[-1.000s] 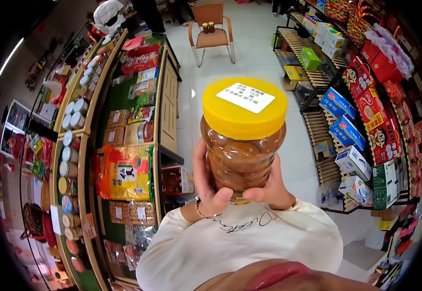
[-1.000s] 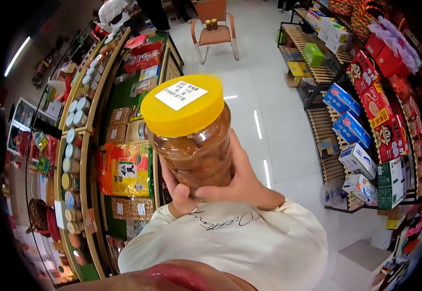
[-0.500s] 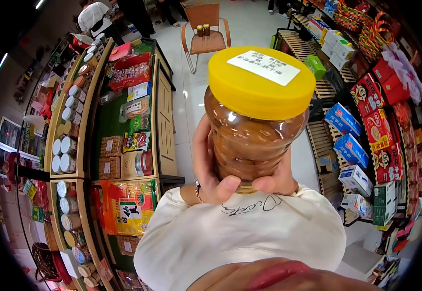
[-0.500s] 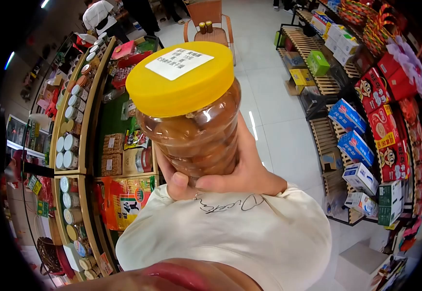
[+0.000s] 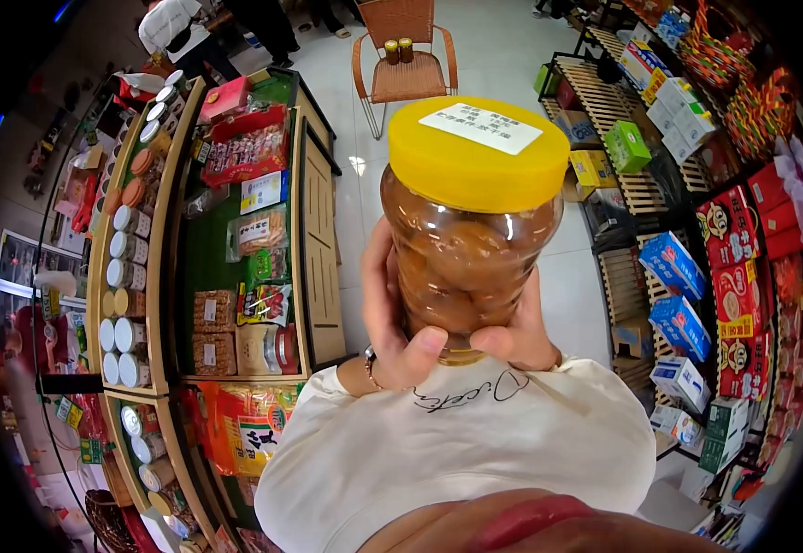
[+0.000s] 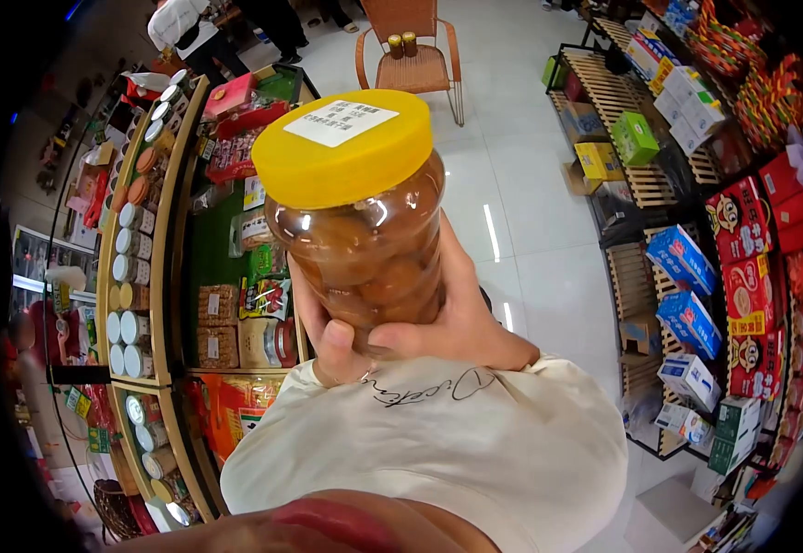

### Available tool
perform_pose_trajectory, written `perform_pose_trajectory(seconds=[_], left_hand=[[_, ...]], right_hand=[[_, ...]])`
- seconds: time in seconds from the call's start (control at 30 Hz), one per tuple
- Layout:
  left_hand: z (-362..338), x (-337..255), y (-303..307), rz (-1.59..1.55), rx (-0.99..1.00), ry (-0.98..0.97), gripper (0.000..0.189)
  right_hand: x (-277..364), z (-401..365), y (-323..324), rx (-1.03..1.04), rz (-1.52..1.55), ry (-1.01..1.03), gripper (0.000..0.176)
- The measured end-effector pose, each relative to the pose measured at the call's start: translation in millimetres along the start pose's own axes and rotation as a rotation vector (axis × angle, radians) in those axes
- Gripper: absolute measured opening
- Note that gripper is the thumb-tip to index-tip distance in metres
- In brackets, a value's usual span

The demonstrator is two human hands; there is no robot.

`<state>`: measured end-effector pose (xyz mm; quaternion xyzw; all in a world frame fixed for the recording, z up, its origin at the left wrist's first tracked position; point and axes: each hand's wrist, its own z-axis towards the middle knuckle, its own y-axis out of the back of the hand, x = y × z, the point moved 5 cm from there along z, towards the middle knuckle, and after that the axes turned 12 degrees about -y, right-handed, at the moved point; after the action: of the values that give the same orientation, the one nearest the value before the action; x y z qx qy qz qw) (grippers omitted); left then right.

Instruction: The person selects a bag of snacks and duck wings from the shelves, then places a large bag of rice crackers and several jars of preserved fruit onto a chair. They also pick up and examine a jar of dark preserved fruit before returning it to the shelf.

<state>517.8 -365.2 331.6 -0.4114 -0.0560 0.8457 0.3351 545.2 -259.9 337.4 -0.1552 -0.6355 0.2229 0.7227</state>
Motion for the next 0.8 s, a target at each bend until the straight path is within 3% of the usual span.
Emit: perform_pose_trajectory(seconds=[0.4, 0.8], left_hand=[[190, 161, 30, 0.066, 0.029, -0.004, 0.088], [315, 290, 77, 0.111, -0.063, 0.086, 0.082]], right_hand=[[36, 220, 123, 0.064, 0.006, 0.056, 0.090], [38, 387, 211, 0.041, 0.042, -0.024, 0.083]])
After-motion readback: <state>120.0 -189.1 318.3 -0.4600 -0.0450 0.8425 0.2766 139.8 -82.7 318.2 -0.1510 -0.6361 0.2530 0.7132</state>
